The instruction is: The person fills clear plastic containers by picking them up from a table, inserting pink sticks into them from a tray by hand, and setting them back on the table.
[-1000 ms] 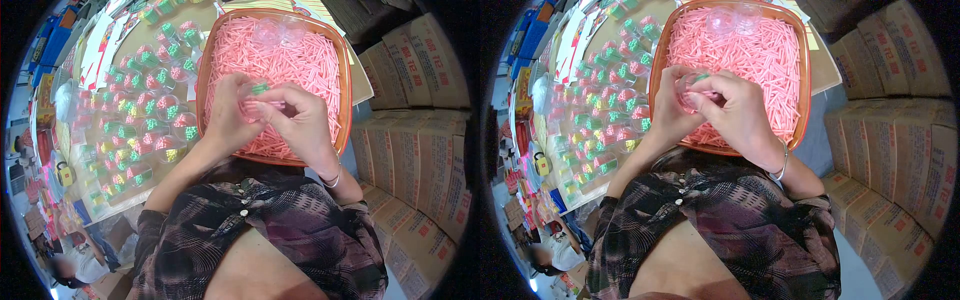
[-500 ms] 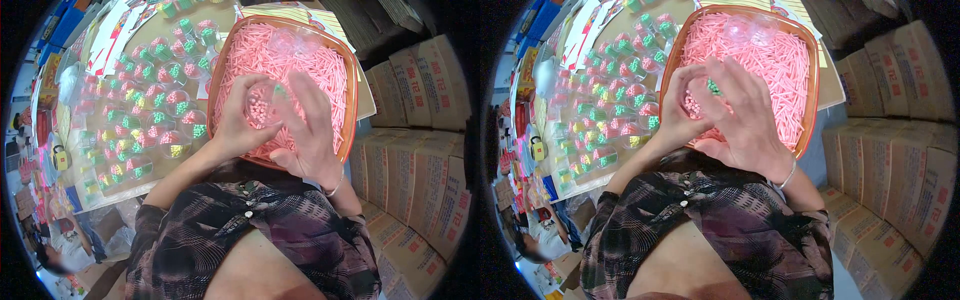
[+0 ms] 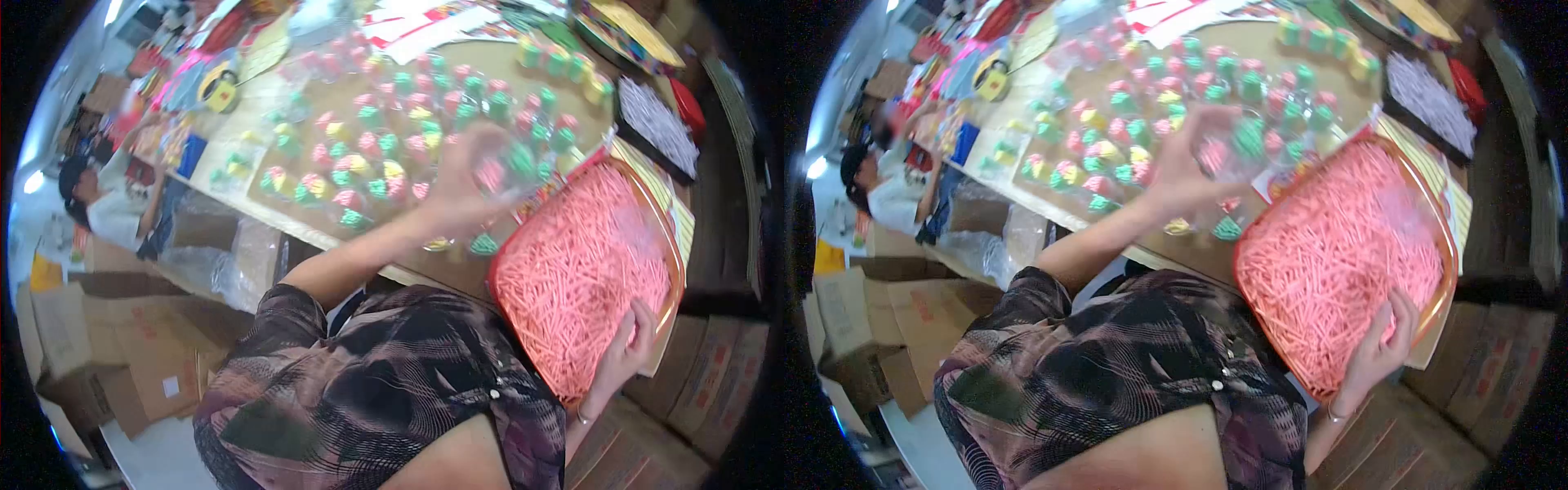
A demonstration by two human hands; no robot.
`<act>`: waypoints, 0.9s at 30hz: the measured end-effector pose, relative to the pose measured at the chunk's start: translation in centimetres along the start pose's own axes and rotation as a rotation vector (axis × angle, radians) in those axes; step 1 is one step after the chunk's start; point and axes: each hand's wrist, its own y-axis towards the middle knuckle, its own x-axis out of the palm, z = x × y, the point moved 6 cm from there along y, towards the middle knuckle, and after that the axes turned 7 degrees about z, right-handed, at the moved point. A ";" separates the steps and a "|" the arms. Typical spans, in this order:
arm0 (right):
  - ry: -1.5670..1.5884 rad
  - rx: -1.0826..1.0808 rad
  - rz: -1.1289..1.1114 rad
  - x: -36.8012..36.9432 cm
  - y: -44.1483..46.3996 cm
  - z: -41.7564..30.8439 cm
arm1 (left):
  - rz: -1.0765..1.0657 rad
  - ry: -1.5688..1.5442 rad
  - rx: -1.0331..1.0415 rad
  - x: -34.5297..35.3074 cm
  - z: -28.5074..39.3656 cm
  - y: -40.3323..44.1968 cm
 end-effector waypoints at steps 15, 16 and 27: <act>-0.077 -0.026 -0.107 1.7 -0.3 -1.3 | 0.420 0.639 -0.459 -28.9 -18.1 11.0; -0.089 -0.025 -0.114 1.6 -0.3 -1.1 | 0.341 0.642 -0.489 -28.7 -19.4 11.1; -0.088 -0.006 -0.159 2.6 0.2 -0.9 | 0.506 1.339 -0.107 -33.6 -14.3 10.2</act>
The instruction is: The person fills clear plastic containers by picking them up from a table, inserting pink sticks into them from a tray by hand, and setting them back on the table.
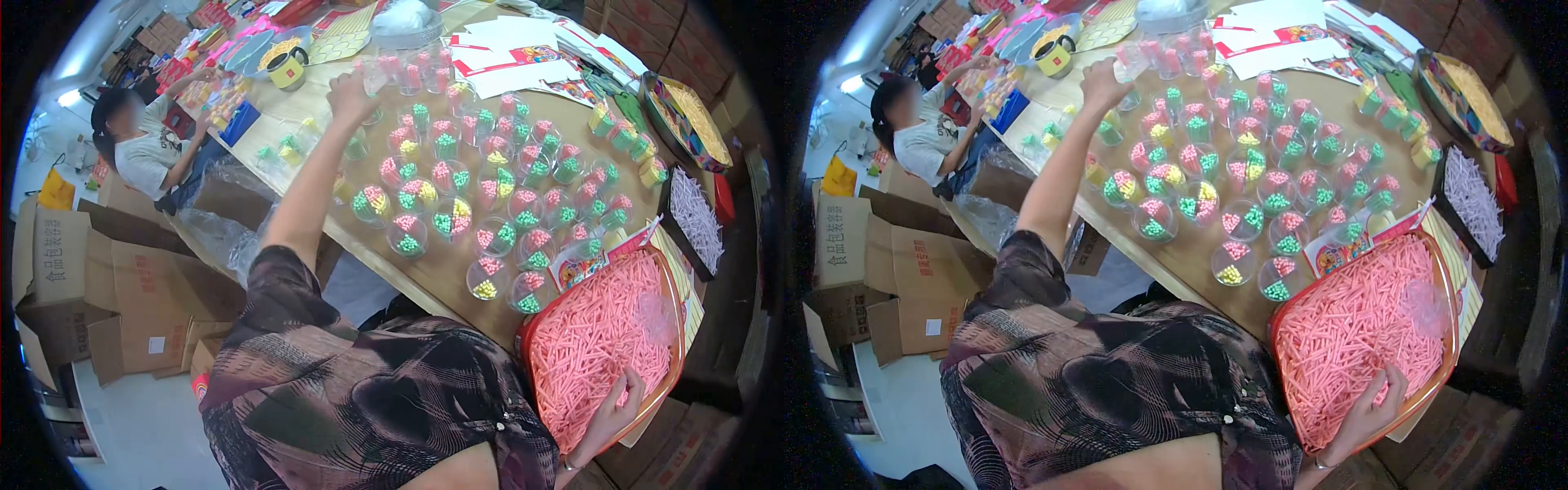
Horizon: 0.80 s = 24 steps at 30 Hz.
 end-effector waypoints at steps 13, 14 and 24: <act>-0.057 0.062 0.067 -2.0 -0.9 1.3 | -0.027 -0.484 0.171 -8.4 9.1 -1.6; -0.040 0.043 0.060 -1.9 -0.8 1.5 | -0.153 -0.692 0.178 -10.0 12.2 -3.7; -0.042 -0.002 -0.044 -1.4 -2.3 0.6 | -0.661 -1.267 0.870 -14.8 40.9 -23.4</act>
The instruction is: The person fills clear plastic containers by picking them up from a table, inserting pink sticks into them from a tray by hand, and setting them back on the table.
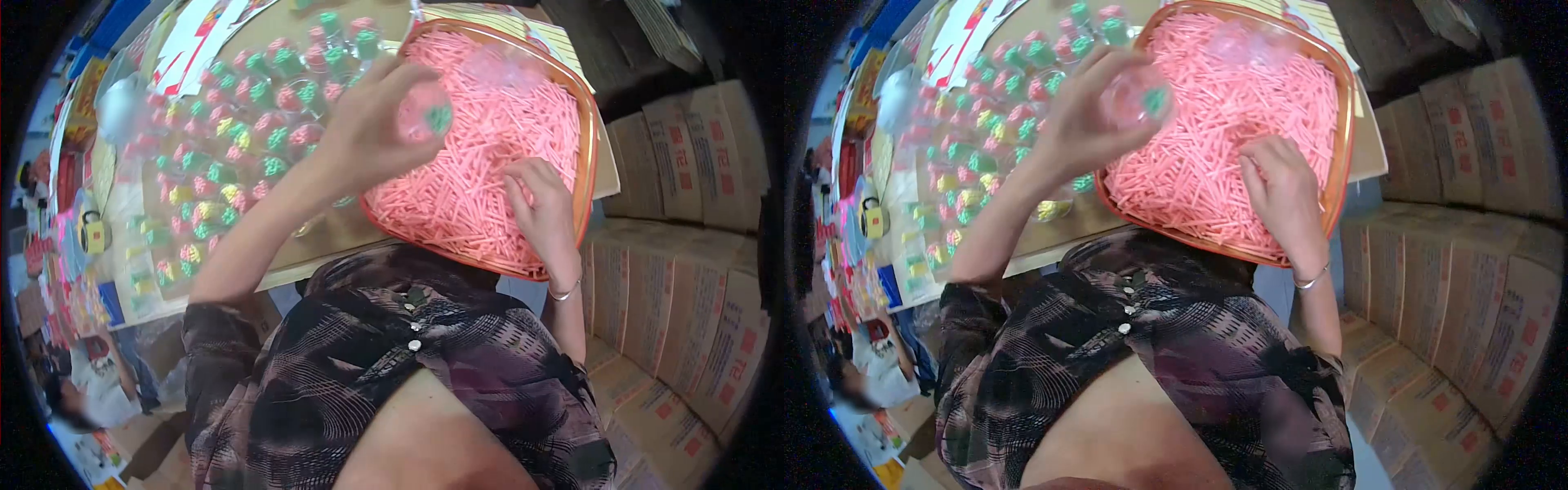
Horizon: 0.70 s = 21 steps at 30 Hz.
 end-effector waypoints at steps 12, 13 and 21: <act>-0.051 0.073 0.001 -1.6 -2.3 2.8 | 0.030 0.342 0.349 5.5 -3.1 3.5; -0.058 0.064 -0.001 -1.5 -2.2 3.0 | 0.103 0.381 0.394 5.2 -2.4 3.0; -0.043 0.231 0.047 -2.4 -1.7 4.8 | -0.578 0.645 0.021 10.6 1.1 -3.6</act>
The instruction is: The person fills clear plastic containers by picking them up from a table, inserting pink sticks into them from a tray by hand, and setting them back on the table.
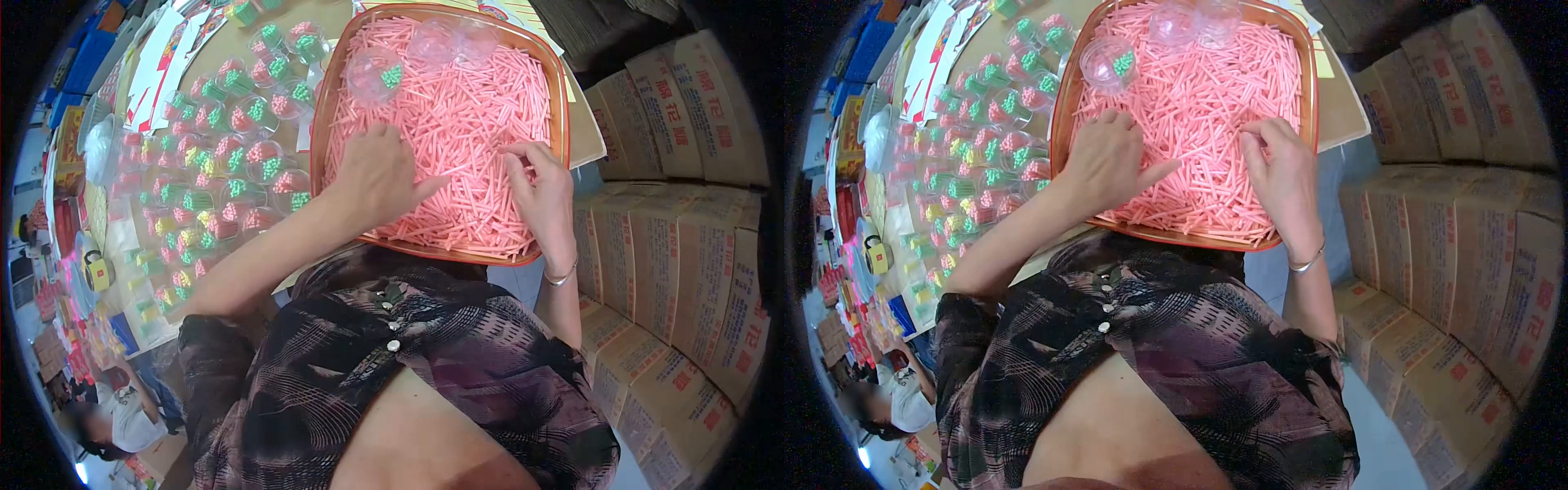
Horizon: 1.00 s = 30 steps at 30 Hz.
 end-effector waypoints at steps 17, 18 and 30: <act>0.281 -0.011 -0.108 2.5 -1.3 -0.8 | -0.128 -0.496 -0.258 5.6 2.7 2.7; 0.277 -0.007 -0.103 2.3 -1.4 -1.0 | -0.129 -0.498 -0.251 6.1 2.6 2.6; 0.097 0.093 -0.027 -0.2 -1.1 -0.5 | 0.051 -0.496 -0.117 2.6 3.4 2.4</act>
